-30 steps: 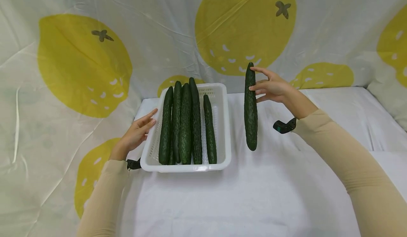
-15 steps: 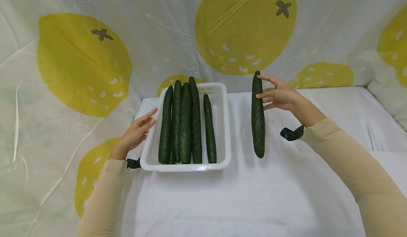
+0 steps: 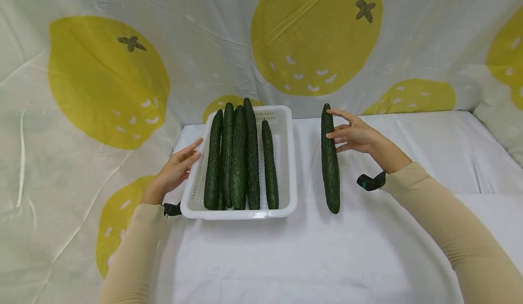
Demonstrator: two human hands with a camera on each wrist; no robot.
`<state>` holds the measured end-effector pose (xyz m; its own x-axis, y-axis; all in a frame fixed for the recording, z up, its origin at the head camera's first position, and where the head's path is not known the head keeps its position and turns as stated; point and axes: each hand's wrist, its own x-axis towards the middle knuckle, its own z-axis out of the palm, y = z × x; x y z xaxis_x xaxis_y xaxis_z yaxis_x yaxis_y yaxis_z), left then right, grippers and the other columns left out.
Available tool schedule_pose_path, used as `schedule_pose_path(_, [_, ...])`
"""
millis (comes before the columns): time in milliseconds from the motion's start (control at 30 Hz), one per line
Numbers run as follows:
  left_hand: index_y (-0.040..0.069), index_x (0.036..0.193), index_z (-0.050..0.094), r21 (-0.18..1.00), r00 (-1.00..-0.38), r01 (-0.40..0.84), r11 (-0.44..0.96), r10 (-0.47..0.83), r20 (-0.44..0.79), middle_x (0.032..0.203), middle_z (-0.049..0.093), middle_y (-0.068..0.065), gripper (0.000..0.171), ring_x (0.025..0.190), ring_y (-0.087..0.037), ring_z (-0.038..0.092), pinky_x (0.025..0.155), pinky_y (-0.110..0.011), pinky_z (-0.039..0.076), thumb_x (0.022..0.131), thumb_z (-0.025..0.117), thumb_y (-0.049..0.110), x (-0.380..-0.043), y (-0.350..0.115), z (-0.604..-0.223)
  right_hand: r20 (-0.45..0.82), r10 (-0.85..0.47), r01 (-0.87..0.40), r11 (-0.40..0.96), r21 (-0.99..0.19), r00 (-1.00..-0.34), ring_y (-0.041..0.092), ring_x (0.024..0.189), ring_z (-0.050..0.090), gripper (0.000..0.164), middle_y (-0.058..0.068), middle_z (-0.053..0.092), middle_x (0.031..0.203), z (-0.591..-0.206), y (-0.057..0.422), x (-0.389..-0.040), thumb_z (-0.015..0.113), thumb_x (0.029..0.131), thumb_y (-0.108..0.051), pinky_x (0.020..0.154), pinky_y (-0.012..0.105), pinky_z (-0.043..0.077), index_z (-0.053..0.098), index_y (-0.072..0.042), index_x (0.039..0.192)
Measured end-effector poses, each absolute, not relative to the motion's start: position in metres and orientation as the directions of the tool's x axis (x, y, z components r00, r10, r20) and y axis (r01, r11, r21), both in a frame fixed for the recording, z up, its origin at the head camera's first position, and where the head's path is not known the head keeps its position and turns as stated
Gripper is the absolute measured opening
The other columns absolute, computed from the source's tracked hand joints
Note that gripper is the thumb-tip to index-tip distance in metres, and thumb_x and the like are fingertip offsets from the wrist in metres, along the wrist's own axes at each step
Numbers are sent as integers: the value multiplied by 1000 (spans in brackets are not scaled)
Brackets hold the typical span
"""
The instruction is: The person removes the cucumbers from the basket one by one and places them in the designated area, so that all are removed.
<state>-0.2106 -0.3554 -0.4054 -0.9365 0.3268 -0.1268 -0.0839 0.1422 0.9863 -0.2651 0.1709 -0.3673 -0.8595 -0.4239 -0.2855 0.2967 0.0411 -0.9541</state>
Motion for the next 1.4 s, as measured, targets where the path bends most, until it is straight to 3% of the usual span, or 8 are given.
schedule_pose_path(200, [23, 160, 23, 987, -935, -89, 137, 330, -130, 115, 51, -4, 57, 79, -7, 63, 59, -20, 54, 108, 46, 18, -211, -356, -406, -313, -426, 319, 59, -946, -849, 28, 95, 63, 84, 31, 16, 155, -380, 167, -265, 60, 96, 5, 89, 53, 52, 16, -25, 162])
schedule_pose_path(467, [23, 160, 23, 989, -934, -88, 120, 334, -124, 119, 51, -4, 57, 83, -8, 65, 62, -22, 56, 108, 45, 17, -212, -356, -406, -328, -428, 318, 98, -943, -842, 45, 118, 53, 84, 32, 19, 155, -395, 163, -267, 60, 97, 3, 96, 59, 47, 14, -23, 162])
schedule_pose_path(767, [21, 160, 23, 991, -935, -84, 107, 336, -116, 119, 51, -5, 56, 83, -8, 64, 62, -21, 55, 108, 44, 16, -213, -355, -406, -340, -417, 323, 113, -940, -843, 29, 92, 65, 86, 34, 25, 152, -406, 159, -269, 62, 96, 3, 80, 44, 55, 14, -23, 162])
schedule_pose_path(1033, [23, 160, 24, 989, -938, -89, 121, 324, -124, 121, 51, -5, 56, 89, -10, 64, 68, -24, 57, 108, 45, 18, -212, -355, -406, -349, -406, 328, 122, -937, -844, 31, 92, 61, 86, 34, 12, 156, -414, 154, -272, 64, 95, 2, 75, 42, 56, 15, -23, 162])
schedule_pose_path(1267, [22, 160, 24, 992, -938, -91, 85, 328, -114, 120, 52, -5, 56, 87, -10, 65, 67, -25, 58, 108, 44, 16, -211, -356, -409, -352, -404, 323, 140, -936, -845, 35, 99, 58, 84, 34, 11, 156, -421, 150, -274, 63, 96, 2, 74, 41, 56, 17, -22, 162])
schedule_pose_path(1400, [22, 160, 24, 993, -938, -89, 73, 329, -108, 117, 51, -5, 55, 82, -9, 64, 64, -23, 57, 108, 44, 17, -211, -356, -410, -361, -398, 328, 152, -932, -843, 28, 90, 59, 83, 34, 16, 156, -424, 149, -275, 63, 96, 1, 72, 40, 55, 19, -21, 162])
